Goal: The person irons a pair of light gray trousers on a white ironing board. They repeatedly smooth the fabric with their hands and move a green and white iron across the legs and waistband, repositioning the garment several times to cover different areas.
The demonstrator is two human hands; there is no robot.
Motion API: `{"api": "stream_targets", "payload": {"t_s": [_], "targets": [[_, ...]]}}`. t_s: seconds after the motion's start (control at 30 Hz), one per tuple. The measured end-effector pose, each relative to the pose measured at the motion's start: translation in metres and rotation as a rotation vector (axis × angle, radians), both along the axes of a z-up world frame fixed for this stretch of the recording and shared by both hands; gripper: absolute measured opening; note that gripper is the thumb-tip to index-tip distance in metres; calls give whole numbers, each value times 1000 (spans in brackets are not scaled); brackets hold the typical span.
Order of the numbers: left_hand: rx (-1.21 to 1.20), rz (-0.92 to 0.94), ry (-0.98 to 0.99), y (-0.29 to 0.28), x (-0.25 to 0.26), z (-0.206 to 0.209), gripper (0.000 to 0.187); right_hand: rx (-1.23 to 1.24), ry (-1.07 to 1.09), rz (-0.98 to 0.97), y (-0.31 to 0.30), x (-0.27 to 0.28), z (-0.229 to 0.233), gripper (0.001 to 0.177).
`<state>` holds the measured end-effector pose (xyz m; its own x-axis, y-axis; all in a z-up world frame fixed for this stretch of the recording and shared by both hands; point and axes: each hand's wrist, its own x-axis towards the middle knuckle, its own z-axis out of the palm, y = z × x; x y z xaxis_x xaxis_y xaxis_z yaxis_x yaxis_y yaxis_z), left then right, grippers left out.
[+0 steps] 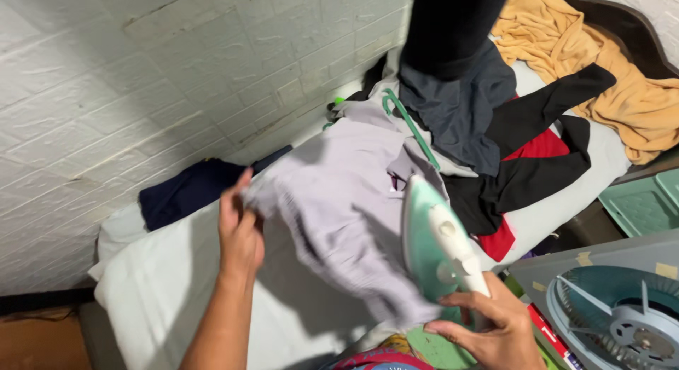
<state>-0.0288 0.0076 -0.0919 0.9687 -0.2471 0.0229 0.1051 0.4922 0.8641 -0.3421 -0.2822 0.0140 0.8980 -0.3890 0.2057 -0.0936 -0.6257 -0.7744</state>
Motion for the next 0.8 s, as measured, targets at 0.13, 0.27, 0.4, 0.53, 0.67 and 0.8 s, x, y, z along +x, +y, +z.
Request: {"api": "stream_targets", "payload": {"t_s": [0.13, 0.27, 0.4, 0.53, 0.67, 0.8], "targets": [[-159, 93, 538, 43, -51, -56, 67, 120, -6, 8, 21, 0, 7, 28], [-102, 83, 521, 52, -77, -79, 77, 22, -20, -111, 11, -4, 9, 16], [11, 11, 586, 42, -104, -74, 76, 151, 110, -370, -8, -10, -1, 20], [-47, -220, 831, 38, -133, -60, 72, 89, 382, -550, -37, -15, -12, 25], [-108, -376, 832, 31, -144, -56, 71, 238, 437, -606, -54, -9, -31, 25], [-170, -510, 834, 15, -143, -52, 63, 325, 507, -633, -65, 3, -50, 25]]}}
